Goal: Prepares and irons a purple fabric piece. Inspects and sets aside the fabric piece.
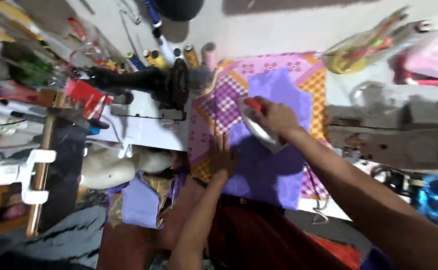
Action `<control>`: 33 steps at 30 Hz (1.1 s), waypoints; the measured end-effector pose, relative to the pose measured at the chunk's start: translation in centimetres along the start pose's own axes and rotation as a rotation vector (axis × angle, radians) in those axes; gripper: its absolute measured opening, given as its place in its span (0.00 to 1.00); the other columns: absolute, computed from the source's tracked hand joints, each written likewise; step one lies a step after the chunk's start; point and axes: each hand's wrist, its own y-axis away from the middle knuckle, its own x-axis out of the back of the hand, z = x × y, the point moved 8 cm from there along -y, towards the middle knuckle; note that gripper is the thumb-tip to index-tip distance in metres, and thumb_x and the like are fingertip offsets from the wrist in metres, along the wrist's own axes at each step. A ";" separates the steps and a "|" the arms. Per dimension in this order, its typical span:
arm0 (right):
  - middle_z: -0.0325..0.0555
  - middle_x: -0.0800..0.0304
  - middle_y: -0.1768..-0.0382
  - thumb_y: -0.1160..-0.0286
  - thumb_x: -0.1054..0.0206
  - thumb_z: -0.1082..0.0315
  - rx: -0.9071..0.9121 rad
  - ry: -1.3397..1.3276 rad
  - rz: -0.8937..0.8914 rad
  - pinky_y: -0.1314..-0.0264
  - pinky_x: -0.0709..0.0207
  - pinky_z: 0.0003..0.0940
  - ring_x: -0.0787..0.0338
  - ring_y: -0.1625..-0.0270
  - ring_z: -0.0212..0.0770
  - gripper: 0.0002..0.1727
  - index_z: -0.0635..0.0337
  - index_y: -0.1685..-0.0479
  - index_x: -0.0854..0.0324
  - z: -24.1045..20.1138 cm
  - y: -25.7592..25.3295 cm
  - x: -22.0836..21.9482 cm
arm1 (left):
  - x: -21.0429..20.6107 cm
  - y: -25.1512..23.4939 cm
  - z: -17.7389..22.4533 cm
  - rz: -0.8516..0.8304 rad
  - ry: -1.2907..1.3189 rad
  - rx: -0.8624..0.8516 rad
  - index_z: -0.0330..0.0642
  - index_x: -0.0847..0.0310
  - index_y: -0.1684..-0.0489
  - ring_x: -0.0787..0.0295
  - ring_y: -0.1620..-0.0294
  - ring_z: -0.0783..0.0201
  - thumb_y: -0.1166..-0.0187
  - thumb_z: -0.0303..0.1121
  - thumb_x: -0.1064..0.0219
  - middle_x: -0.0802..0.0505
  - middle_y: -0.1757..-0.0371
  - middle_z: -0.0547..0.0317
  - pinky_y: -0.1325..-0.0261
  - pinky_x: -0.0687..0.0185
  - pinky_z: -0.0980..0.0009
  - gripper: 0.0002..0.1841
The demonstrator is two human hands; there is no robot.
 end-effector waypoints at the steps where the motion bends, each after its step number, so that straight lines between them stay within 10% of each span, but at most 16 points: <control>1: 0.76 0.11 0.48 0.11 0.45 0.45 -0.010 -0.007 0.031 0.53 0.26 0.82 0.12 0.47 0.82 0.30 0.41 0.12 0.33 0.2 -1.2 0.7 | 0.0 0.1 0.1 -0.058 0.003 0.019 0.51 0.51 0.04 0.56 0.04 0.42 0.15 0.65 0.52 0.48 0.04 0.45 0.09 0.54 0.41 0.42; 7: 0.83 0.21 0.33 0.09 0.48 0.46 0.007 -0.042 0.141 0.39 0.34 0.88 0.23 0.30 0.87 0.32 0.60 0.17 0.31 -0.8 -8.4 4.1 | 0.3 0.4 0.5 -0.007 0.006 -0.001 0.48 0.43 0.06 0.48 0.06 0.43 0.14 0.64 0.51 0.39 0.06 0.47 0.09 0.52 0.42 0.40; 15: 0.92 0.21 0.44 0.08 0.46 0.49 -0.063 -0.091 0.160 0.54 0.37 0.93 0.22 0.43 0.97 0.30 0.56 0.14 0.35 5.7 2.5 1.8 | -0.2 0.7 0.6 0.041 -0.049 -0.049 0.51 0.50 0.04 0.51 0.06 0.40 0.14 0.62 0.49 0.44 0.05 0.43 0.10 0.51 0.40 0.41; 23: 0.89 0.26 0.32 0.09 0.48 0.47 -0.136 -0.126 0.260 0.36 0.40 0.90 0.28 0.27 0.90 0.34 0.71 0.23 0.30 7.7 -2.8 4.7 | -0.1 0.9 0.6 0.068 -0.051 -0.073 0.52 0.52 0.04 0.52 0.05 0.40 0.14 0.61 0.47 0.45 0.05 0.43 0.11 0.50 0.39 0.41; 33: 0.78 0.14 0.43 0.08 0.48 0.48 -0.397 -0.158 0.183 0.48 0.24 0.79 0.13 0.43 0.82 0.33 0.48 0.08 0.42 11.7 11.5 0.0 | -0.2 0.6 0.8 0.140 0.064 -0.141 0.45 0.51 0.04 0.57 0.04 0.39 0.15 0.59 0.45 0.47 0.05 0.40 0.09 0.57 0.37 0.42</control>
